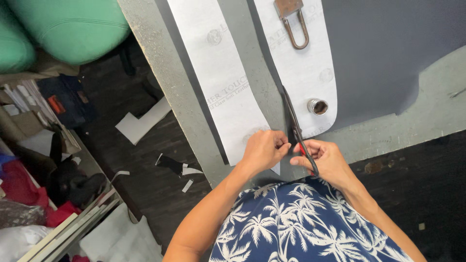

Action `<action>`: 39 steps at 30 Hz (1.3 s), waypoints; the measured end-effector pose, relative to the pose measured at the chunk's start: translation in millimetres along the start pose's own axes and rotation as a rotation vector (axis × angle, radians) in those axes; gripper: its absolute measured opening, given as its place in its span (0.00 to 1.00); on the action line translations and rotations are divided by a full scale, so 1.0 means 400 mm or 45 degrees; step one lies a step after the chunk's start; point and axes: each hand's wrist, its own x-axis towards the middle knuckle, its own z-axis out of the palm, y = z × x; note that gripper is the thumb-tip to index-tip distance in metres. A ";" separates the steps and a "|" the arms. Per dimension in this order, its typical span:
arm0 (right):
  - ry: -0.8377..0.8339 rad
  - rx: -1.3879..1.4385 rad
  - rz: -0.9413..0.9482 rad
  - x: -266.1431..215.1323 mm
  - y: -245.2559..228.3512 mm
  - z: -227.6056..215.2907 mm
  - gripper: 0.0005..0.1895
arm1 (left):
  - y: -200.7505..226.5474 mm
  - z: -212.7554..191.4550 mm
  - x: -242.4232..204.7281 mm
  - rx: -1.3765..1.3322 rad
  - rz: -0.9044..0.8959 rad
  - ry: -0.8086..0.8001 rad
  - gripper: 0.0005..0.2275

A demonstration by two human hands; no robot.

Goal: The person cuts pieces of dark fabric by hand using shears, following patterns marked with white chalk and secured by metal weights and templates.

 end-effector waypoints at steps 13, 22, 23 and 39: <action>0.034 -0.015 -0.047 0.064 -0.118 0.020 0.16 | 0.007 -0.017 -0.002 0.047 -0.033 -0.071 0.08; 0.119 -0.114 0.002 0.094 -0.219 0.041 0.14 | -0.018 -0.012 -0.004 0.012 0.130 -0.021 0.05; 0.121 -0.108 -0.009 0.100 -0.232 0.043 0.14 | -0.020 -0.012 -0.004 0.009 0.127 -0.027 0.05; 0.108 -0.142 -0.108 0.190 -0.404 0.067 0.14 | -0.029 -0.011 0.004 -0.019 0.156 -0.041 0.04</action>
